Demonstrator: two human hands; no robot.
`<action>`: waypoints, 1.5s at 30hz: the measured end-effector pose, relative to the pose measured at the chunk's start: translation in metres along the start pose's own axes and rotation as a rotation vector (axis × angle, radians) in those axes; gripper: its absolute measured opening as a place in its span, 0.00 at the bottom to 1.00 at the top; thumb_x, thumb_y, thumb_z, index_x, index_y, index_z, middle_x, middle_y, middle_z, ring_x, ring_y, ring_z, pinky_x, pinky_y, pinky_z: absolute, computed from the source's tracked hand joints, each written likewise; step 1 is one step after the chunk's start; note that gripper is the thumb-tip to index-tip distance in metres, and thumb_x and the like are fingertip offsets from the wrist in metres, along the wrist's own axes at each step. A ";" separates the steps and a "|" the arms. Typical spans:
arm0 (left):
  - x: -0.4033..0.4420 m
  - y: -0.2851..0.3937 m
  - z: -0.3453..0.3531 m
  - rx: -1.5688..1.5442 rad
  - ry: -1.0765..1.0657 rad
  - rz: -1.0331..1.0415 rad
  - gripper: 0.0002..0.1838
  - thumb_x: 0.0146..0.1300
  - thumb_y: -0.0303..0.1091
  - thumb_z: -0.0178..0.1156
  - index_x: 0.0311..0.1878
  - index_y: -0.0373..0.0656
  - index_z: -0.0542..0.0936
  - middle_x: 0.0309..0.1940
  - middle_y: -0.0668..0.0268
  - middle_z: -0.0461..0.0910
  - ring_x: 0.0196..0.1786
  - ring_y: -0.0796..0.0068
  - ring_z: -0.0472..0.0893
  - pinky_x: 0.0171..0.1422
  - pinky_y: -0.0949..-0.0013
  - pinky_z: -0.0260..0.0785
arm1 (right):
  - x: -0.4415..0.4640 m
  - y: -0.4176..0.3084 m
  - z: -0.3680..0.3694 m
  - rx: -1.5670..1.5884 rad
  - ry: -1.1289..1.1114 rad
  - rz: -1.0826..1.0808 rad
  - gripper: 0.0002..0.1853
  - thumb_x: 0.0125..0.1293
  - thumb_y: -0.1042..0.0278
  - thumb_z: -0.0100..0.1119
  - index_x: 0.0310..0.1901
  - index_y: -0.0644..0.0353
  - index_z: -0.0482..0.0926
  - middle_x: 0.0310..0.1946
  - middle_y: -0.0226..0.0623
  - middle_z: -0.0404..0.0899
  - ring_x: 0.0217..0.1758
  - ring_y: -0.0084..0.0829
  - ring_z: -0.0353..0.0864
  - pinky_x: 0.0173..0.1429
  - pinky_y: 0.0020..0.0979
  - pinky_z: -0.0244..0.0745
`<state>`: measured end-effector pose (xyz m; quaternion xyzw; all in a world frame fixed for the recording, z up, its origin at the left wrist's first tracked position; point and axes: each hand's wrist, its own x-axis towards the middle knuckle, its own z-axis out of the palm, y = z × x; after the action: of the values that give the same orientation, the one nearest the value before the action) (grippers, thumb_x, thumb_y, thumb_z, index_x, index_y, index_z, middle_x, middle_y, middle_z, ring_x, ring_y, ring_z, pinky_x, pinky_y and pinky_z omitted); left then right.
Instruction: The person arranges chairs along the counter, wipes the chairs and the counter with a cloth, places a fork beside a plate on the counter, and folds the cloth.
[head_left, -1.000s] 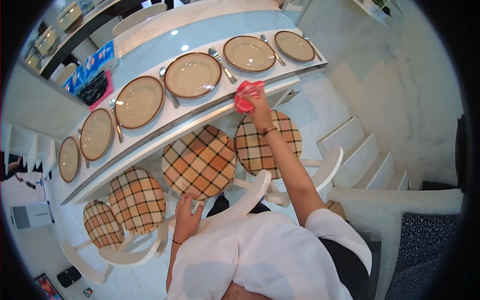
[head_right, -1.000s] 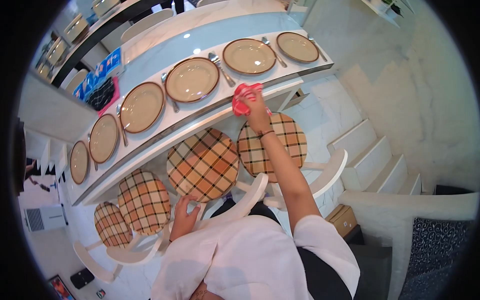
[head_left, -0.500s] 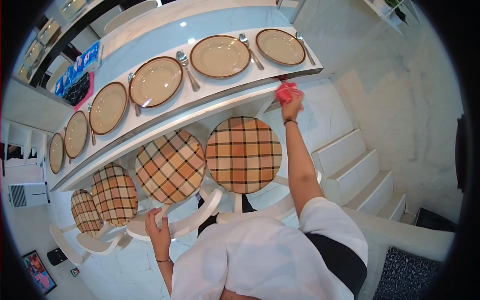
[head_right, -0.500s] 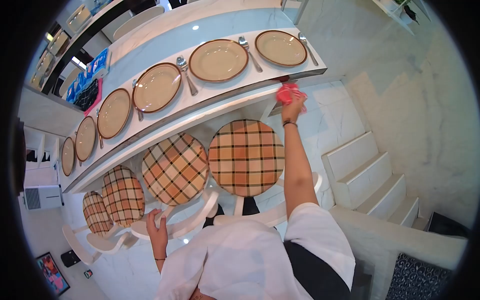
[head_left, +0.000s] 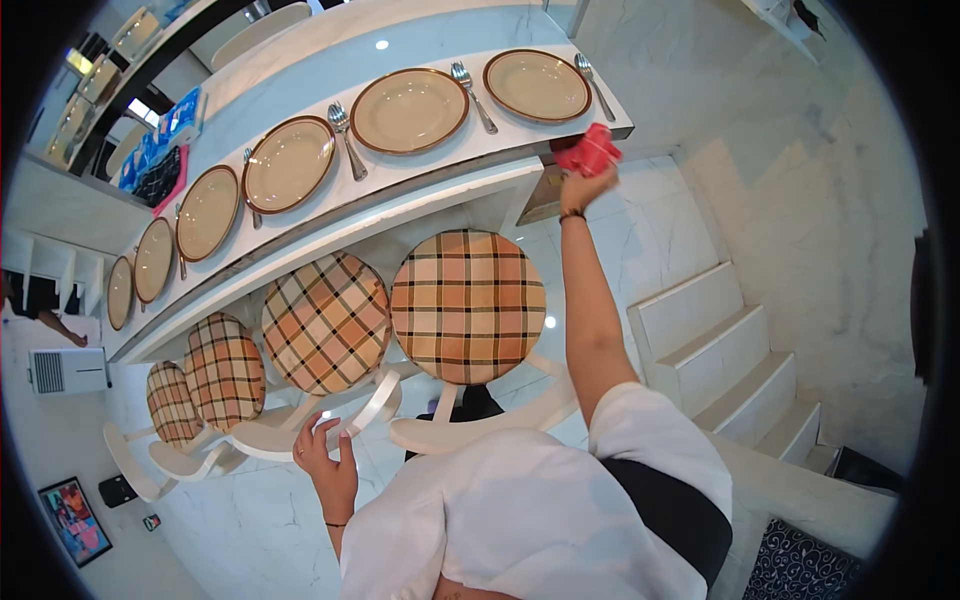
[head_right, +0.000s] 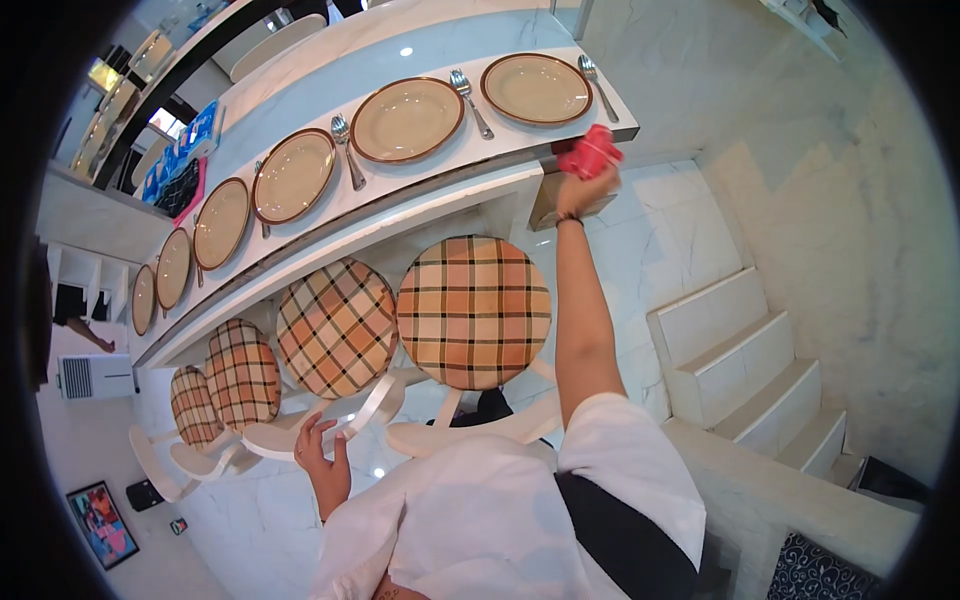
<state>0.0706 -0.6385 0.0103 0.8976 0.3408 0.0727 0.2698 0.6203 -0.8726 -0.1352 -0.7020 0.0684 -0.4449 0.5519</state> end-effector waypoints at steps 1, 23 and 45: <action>-0.003 -0.001 0.001 0.002 0.002 -0.022 0.10 0.63 0.32 0.57 0.47 0.45 0.79 0.60 0.61 0.72 0.67 0.59 0.63 0.74 0.55 0.41 | -0.004 0.035 0.016 -0.235 -0.122 -0.225 0.25 0.49 0.81 0.59 0.53 0.62 0.71 0.51 0.54 0.70 0.55 0.56 0.69 0.63 0.45 0.65; -0.019 -0.049 -0.023 -0.037 0.168 0.106 0.06 0.62 0.30 0.58 0.42 0.46 0.80 0.56 0.64 0.75 0.67 0.60 0.66 0.72 0.55 0.43 | -0.235 -0.125 0.003 -0.236 -1.261 -0.530 0.18 0.53 0.77 0.57 0.48 0.57 0.81 0.57 0.55 0.71 0.63 0.53 0.68 0.66 0.50 0.63; 0.063 0.106 0.070 -0.070 -0.083 0.759 0.05 0.60 0.28 0.58 0.38 0.48 0.80 0.50 0.68 0.78 0.64 0.61 0.70 0.70 0.53 0.47 | 0.085 0.013 -0.430 -0.257 -0.540 0.357 0.19 0.66 0.75 0.56 0.58 0.65 0.72 0.53 0.39 0.79 0.56 0.30 0.78 0.61 0.30 0.72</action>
<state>0.2015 -0.6940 0.0047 0.9524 -0.0299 0.1424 0.2679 0.3753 -1.2344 -0.1017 -0.8350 0.0971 -0.1275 0.5264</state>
